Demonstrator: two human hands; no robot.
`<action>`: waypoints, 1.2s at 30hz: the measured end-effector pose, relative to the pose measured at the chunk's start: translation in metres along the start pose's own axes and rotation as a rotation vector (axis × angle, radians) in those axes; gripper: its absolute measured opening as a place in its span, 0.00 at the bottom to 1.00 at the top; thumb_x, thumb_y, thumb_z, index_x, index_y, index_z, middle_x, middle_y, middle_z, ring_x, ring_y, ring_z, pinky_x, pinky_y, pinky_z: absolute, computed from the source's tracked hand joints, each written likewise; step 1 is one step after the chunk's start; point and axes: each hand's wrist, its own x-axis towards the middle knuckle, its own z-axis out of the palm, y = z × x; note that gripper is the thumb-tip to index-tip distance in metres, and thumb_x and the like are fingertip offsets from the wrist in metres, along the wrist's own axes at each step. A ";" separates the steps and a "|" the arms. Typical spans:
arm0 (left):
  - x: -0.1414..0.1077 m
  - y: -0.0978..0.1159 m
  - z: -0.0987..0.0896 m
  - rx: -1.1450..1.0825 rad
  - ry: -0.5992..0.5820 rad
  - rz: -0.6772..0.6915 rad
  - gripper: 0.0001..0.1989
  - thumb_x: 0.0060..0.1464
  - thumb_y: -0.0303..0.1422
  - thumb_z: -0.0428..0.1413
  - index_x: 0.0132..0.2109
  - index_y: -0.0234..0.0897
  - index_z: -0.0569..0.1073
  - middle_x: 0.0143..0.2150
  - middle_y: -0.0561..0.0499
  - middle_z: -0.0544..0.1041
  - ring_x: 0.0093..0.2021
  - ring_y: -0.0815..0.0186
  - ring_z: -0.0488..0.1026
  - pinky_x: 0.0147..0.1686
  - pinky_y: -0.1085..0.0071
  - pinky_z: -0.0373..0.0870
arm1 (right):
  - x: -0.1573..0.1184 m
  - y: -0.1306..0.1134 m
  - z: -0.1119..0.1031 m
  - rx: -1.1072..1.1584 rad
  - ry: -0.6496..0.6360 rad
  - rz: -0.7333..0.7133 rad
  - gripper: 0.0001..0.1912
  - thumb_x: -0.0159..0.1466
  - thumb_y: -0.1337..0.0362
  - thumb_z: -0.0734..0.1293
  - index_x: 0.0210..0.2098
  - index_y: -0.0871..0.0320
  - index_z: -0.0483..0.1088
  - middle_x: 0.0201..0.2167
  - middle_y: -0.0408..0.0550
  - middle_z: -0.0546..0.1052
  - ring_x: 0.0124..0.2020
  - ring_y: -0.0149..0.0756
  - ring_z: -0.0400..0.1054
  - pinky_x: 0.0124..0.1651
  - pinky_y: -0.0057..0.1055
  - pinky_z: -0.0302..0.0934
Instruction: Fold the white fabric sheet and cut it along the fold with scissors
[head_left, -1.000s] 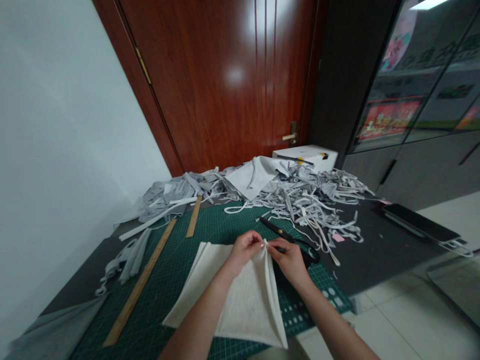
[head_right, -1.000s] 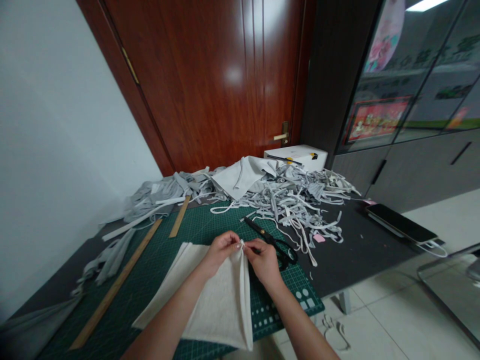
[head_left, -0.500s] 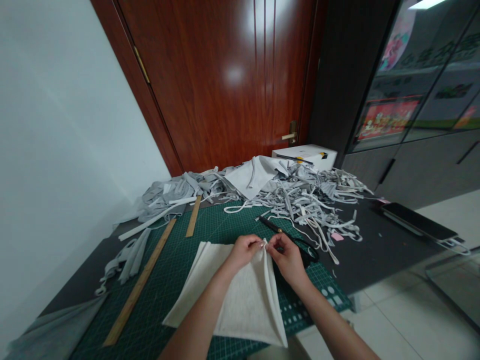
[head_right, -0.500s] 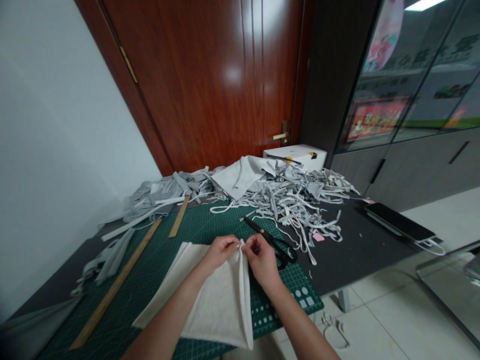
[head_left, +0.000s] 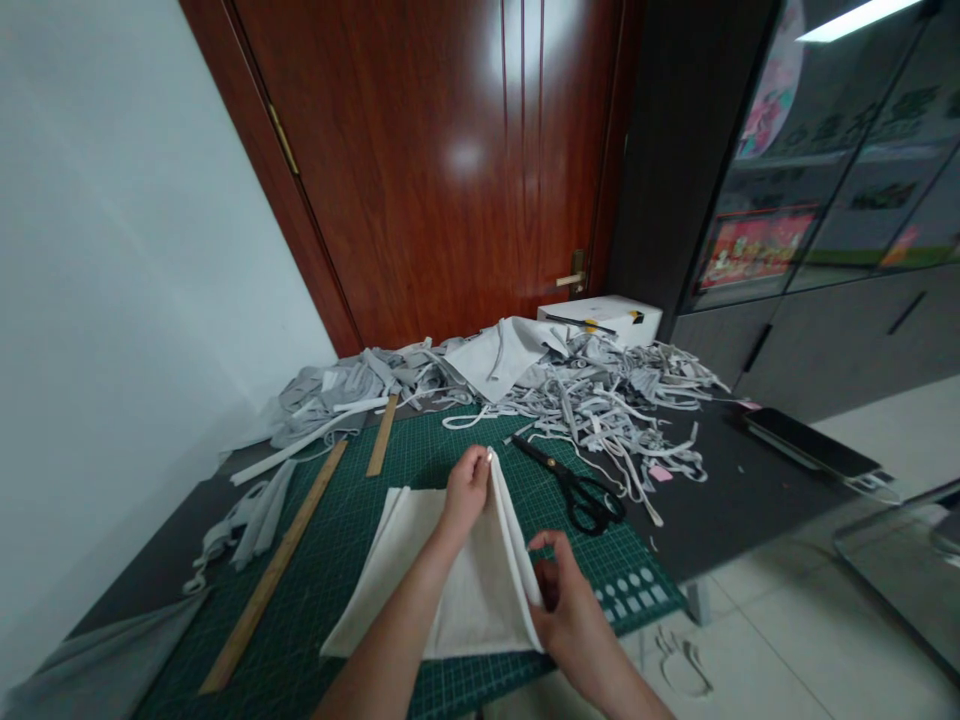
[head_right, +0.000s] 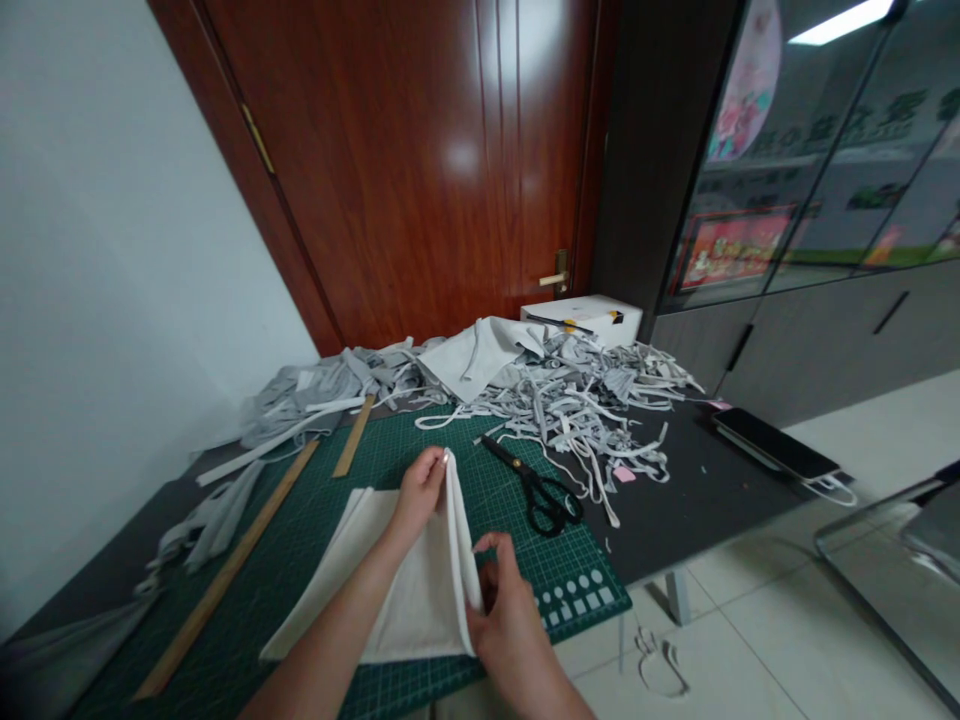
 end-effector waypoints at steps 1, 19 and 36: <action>0.001 0.002 -0.001 -0.002 -0.001 0.007 0.11 0.55 0.41 0.51 0.29 0.39 0.67 0.26 0.55 0.67 0.30 0.65 0.65 0.32 0.72 0.61 | -0.004 -0.002 -0.002 -0.012 0.012 -0.015 0.19 0.52 0.68 0.66 0.42 0.50 0.58 0.18 0.32 0.63 0.18 0.30 0.59 0.20 0.22 0.50; -0.009 0.067 -0.040 -0.030 0.206 0.083 0.13 0.56 0.44 0.52 0.31 0.39 0.67 0.27 0.56 0.64 0.30 0.68 0.62 0.31 0.75 0.59 | -0.001 -0.051 -0.031 -0.385 0.199 -0.261 0.23 0.60 0.54 0.66 0.14 0.54 0.53 0.17 0.38 0.57 0.19 0.30 0.55 0.23 0.28 0.48; -0.033 0.149 -0.036 -0.065 0.034 0.252 0.06 0.51 0.35 0.60 0.33 0.37 0.77 0.28 0.52 0.76 0.27 0.68 0.70 0.27 0.75 0.64 | 0.047 -0.154 -0.060 -0.573 -0.027 -0.675 0.47 0.50 0.63 0.74 0.64 0.49 0.52 0.62 0.51 0.62 0.65 0.50 0.50 0.63 0.50 0.49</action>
